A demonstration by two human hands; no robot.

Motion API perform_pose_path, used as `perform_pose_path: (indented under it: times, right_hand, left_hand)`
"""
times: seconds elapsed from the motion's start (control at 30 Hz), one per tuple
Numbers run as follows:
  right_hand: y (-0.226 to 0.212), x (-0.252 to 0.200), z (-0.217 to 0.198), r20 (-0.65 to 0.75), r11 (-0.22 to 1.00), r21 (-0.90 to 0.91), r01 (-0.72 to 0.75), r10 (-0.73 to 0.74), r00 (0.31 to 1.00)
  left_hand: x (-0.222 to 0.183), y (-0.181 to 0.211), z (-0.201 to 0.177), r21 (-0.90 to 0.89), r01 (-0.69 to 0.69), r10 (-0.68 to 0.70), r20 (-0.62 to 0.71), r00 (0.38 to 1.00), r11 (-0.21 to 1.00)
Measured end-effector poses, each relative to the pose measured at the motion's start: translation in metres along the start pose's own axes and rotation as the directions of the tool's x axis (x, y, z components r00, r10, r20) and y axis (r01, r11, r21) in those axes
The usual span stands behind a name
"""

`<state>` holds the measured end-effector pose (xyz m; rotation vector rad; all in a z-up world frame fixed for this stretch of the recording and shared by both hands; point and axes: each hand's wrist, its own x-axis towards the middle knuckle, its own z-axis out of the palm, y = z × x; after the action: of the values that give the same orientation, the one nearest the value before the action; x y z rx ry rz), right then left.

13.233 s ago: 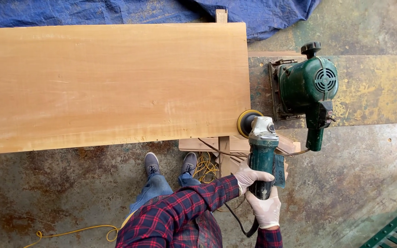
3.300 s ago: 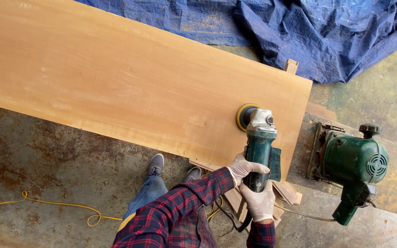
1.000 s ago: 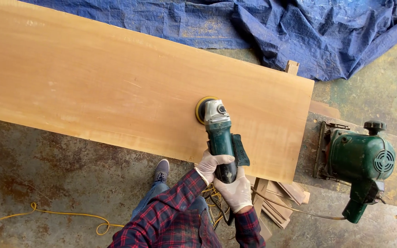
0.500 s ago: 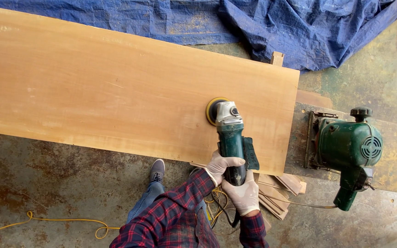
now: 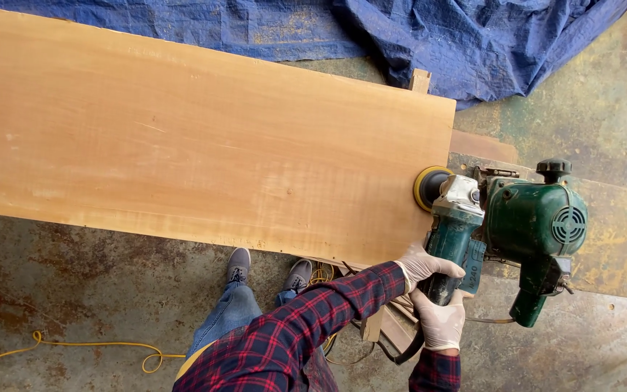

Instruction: The person sands the surface of a long wooden board resting on sawhorses, moving an angle grinder fitted with a sanding disc steadily along the board's face. They work the sander back and forth across the wood, covering different sections of the board throughout the clip.

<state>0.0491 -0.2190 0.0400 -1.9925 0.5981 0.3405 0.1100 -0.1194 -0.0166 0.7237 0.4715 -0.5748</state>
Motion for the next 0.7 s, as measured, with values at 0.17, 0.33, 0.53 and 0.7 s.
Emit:
perform_pose_path:
  times: [0.17,0.33,0.53,0.7]
  right_hand:
    - [-0.016,-0.006,0.017,0.064,0.999,-0.028,0.019,-0.017,0.998]
    - [-0.040,-0.019,0.054,0.109,0.976,-0.214,0.043,-0.020,0.994]
    - [-0.079,-0.046,0.099,0.263,0.912,-0.379,0.155,-0.055,0.963]
    - [-0.104,-0.058,0.118,0.487,0.895,-0.346,0.283,-0.087,0.869]
  left_hand:
    - [-0.019,0.019,-0.017,-0.079,-0.059,0.059,0.001,0.998,0.995]
    - [-0.055,0.052,-0.054,-0.180,-0.118,0.117,-0.014,0.993,0.977]
    - [-0.115,0.082,-0.097,-0.266,-0.223,0.184,-0.163,0.969,0.938]
    - [-0.141,0.076,-0.123,-0.372,-0.415,0.301,-0.328,0.895,0.830]
